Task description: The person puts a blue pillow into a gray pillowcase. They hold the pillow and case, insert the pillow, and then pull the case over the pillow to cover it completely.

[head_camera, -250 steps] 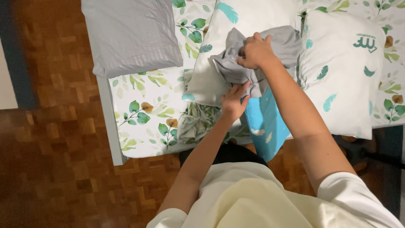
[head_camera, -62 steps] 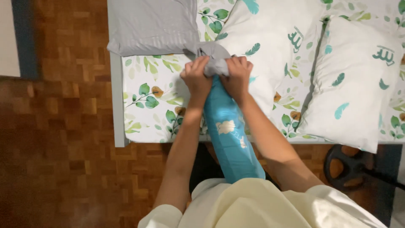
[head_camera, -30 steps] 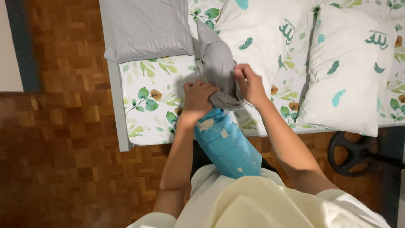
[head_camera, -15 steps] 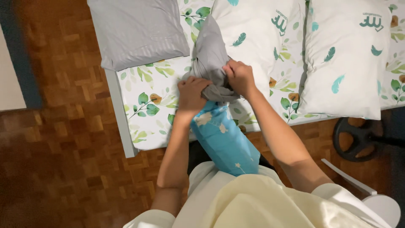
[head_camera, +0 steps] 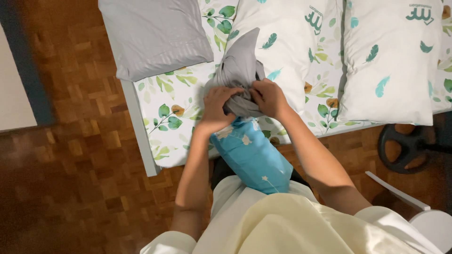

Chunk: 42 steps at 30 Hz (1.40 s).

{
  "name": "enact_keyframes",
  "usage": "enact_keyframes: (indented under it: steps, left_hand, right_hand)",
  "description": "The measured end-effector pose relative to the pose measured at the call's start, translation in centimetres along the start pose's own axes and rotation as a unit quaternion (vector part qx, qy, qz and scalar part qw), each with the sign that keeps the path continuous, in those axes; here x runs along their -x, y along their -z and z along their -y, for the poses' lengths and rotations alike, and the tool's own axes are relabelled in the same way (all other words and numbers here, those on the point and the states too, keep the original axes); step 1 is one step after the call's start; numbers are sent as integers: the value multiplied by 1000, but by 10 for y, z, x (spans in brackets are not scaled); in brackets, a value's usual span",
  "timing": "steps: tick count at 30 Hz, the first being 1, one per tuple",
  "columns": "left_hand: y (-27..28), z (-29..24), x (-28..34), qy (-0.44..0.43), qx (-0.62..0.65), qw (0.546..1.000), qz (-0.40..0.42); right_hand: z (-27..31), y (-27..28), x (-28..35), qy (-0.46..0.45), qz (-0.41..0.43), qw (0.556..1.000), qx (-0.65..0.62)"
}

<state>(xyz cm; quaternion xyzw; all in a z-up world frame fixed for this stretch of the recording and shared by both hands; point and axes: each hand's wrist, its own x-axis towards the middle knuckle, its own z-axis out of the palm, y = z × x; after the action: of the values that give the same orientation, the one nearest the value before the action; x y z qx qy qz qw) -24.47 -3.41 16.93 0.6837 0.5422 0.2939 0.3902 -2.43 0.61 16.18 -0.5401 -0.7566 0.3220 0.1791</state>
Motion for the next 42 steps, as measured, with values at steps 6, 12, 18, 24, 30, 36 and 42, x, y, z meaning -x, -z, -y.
enact_keyframes:
  steps: [6, 12, 18, 24, 30, 36, 42]
  left_hand:
    - [14, 53, -48, -230, 15, 968, -97]
    - [-7, 66, -93, -58, -212, 973, -70]
    - [-32, 59, -101, -181, -280, 931, -148]
    - [-33, 50, -101, -217, -302, 902, -220]
    - [-39, 38, -88, -139, -115, 958, -222]
    - [-54, 47, -97, -81, -40, 968, -235]
    - [-77, 58, -135, 0, -93, 977, -193]
  right_hand:
    - [-7, 9, -3, 5, -22, 999, 32]
    - [-6, -5, 14, 33, -35, 998, 47]
    - [-11, -1, 31, 48, -43, 998, 14]
    - [-21, 0, 22, 13, -47, 999, 16]
    - [-34, 2, -11, 22, -60, 997, 40]
    - [-20, 19, -56, 33, -148, 988, -1]
    - [-53, 8, -101, 49, -210, 976, -37]
